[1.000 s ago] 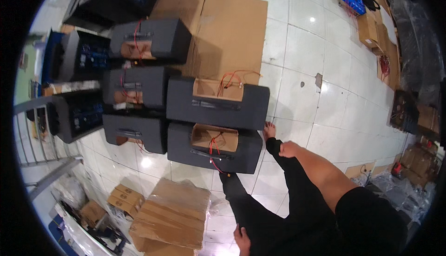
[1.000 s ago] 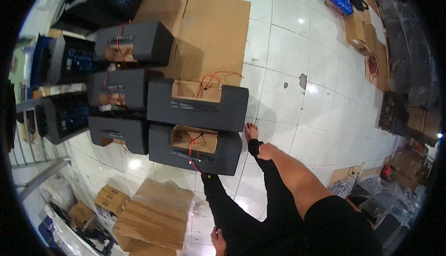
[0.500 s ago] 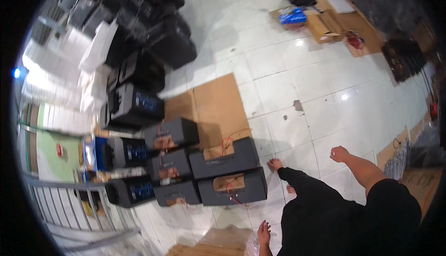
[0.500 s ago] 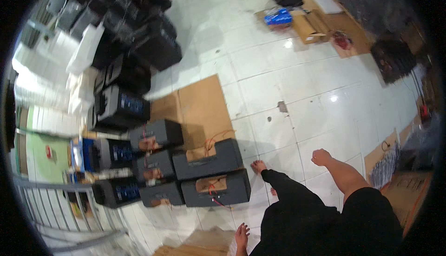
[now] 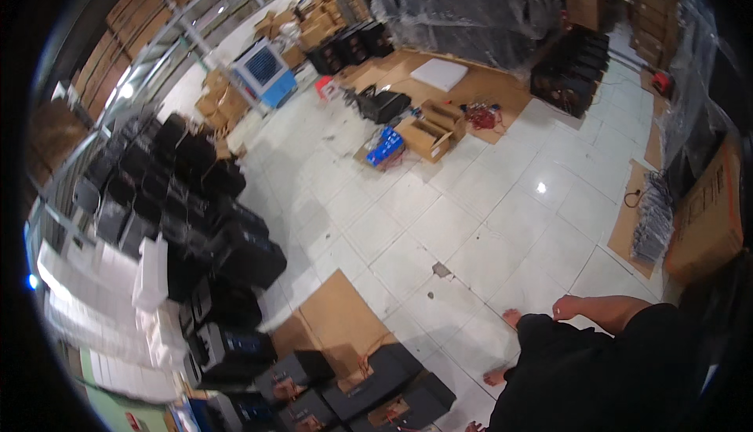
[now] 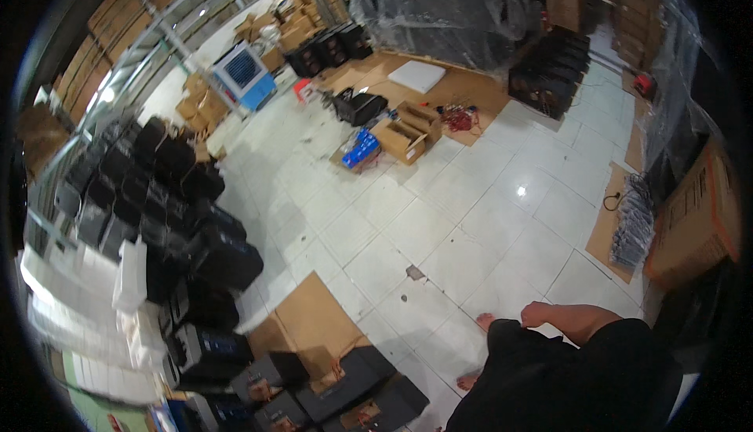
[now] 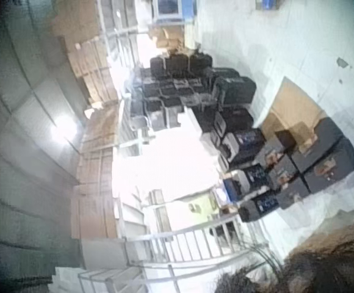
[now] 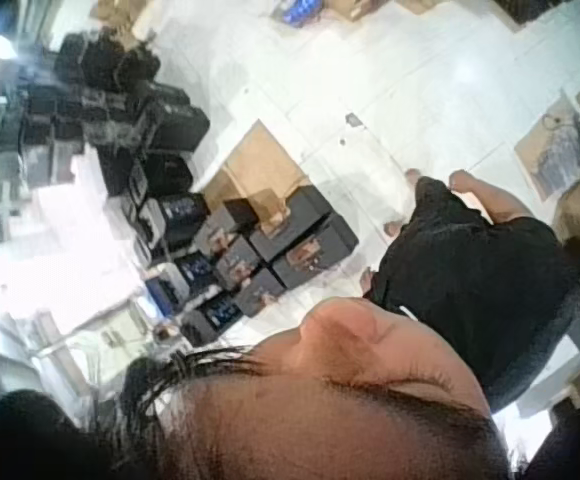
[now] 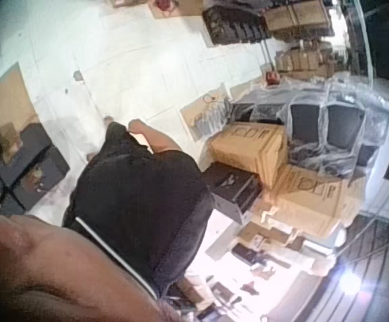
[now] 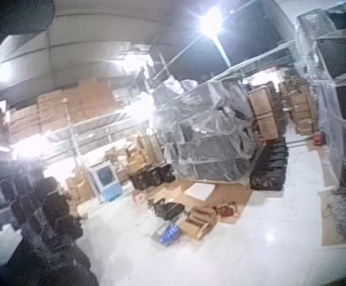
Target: The person assembles a multi-speaker enclosure by securing internal components with a cordless drill, routing and connecting wires, and attaching a foam liner. The person uses a power drill, wire cutters, and a utility knife to complete the assembly.
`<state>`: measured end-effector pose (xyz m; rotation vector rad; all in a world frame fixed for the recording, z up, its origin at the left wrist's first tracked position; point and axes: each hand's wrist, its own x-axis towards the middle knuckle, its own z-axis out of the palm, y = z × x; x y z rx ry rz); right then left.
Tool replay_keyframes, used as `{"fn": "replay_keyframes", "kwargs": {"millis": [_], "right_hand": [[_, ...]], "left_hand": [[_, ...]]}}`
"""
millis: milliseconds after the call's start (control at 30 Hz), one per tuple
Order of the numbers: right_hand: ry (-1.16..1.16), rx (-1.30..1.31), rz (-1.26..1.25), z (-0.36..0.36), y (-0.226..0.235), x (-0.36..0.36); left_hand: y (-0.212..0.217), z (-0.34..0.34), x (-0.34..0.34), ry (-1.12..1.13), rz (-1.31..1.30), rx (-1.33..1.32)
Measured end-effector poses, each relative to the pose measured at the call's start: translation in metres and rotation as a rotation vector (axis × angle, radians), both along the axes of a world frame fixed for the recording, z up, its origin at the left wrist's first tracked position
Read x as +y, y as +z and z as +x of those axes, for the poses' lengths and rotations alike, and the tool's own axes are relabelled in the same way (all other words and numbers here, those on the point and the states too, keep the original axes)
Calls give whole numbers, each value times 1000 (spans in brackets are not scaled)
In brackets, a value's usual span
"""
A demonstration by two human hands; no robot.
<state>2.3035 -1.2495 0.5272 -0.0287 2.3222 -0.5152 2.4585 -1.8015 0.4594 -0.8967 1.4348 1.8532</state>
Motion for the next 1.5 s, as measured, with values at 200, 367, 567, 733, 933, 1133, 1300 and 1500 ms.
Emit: {"fn": "replay_keyframes", "kwargs": {"millis": [200, 367, 567, 733, 933, 1133, 1300, 1500], "right_hand": [[-349, 18, -147, -32, 13, 68], [-513, 64, -47, -16, 12, 214], [-688, 166, 88, -47, 78, 357], [-981, 309, 42, -113, 89, 447], [-722, 99, 205, -88, 4, 506], [-1460, -244, -35, -66, 48, 514], [-967, -184, 388, -7, -79, 588], [-1518, -155, -194, -183, -97, 757]], "left_hand": [[-8, -131, 77, -135, 25, -132], [-20, -268, 168, -201, 136, -188], [-20, -411, 327, -564, -212, 238], [-22, -497, 453, -849, -285, 431], [-46, -610, 557, -1072, -541, 201], [-27, -785, 701, -1452, -734, 541], [-13, -943, 889, -1097, -545, 705], [51, -1041, 1075, -791, -421, 725]]}}
